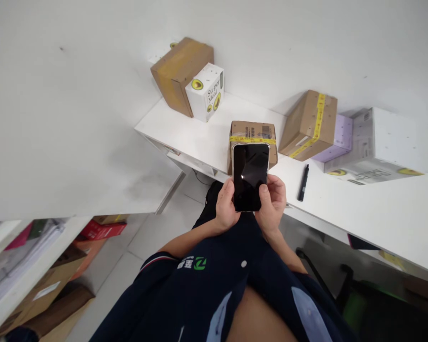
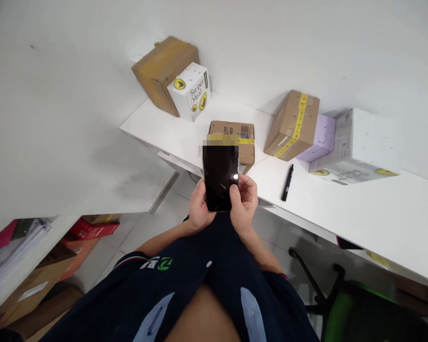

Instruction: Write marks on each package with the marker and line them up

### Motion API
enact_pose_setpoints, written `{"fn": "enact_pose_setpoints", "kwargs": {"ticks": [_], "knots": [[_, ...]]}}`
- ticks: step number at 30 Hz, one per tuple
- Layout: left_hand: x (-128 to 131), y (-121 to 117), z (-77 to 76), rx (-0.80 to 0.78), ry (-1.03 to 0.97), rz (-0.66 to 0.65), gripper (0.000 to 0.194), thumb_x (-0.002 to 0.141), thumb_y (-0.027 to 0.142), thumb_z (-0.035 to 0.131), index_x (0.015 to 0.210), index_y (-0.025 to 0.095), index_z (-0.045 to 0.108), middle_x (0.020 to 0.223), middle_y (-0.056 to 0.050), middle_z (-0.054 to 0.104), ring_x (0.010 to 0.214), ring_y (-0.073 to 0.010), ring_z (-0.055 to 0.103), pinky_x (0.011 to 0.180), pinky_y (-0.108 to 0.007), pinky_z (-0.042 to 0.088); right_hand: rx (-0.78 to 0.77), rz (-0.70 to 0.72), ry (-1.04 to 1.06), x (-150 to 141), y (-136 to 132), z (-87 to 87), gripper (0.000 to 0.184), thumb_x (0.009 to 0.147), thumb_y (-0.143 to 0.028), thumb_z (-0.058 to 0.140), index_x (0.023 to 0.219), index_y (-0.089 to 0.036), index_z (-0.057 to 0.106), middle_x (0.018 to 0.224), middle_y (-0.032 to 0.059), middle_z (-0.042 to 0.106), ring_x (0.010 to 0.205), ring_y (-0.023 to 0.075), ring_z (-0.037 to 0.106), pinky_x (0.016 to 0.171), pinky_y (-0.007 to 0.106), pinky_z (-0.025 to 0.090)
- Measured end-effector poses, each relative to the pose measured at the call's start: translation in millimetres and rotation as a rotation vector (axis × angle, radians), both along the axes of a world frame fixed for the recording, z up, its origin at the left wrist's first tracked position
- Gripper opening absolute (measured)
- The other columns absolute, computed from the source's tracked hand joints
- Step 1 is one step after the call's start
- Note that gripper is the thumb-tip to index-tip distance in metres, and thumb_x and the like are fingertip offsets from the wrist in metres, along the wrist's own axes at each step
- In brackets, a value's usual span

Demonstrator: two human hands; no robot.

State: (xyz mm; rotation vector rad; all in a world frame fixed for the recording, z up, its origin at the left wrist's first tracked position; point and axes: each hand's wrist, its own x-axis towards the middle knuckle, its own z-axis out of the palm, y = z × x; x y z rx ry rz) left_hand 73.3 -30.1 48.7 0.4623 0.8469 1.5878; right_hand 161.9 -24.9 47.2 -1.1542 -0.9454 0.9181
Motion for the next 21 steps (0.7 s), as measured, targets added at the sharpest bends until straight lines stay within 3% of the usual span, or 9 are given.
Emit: {"fn": "enact_pose_setpoints", "kwargs": {"ticks": [15,21], "knots": [[-0.3,3.2,6.0,-0.004,-0.059,0.024,0.038,0.082,0.059,0.074,0.091,0.022,0.069,0.086,-0.001,0.071,0.081,-0.019,0.068,0.079,-0.034,0.057,0.072,0.036,-0.04,4.2,7.1,3.1,0.029,0.087,-0.042,0.072,0.111,-0.028,0.065,0.097,-0.0002,0.068,0.086,0.0139,0.064,0.08,0.029,0.054],[-2.7,5.7,-3.0,-0.014,-0.025,0.042,0.034,0.088,0.054,0.07,0.092,0.02,0.069,0.083,-0.001,0.07,0.082,-0.0181,0.069,0.08,-0.032,0.057,0.085,0.025,0.013,1.8,3.4,4.0,0.031,0.087,-0.044,0.072,0.112,-0.027,0.064,0.102,0.0011,0.068,0.093,0.0159,0.065,0.084,0.032,0.054]]}}
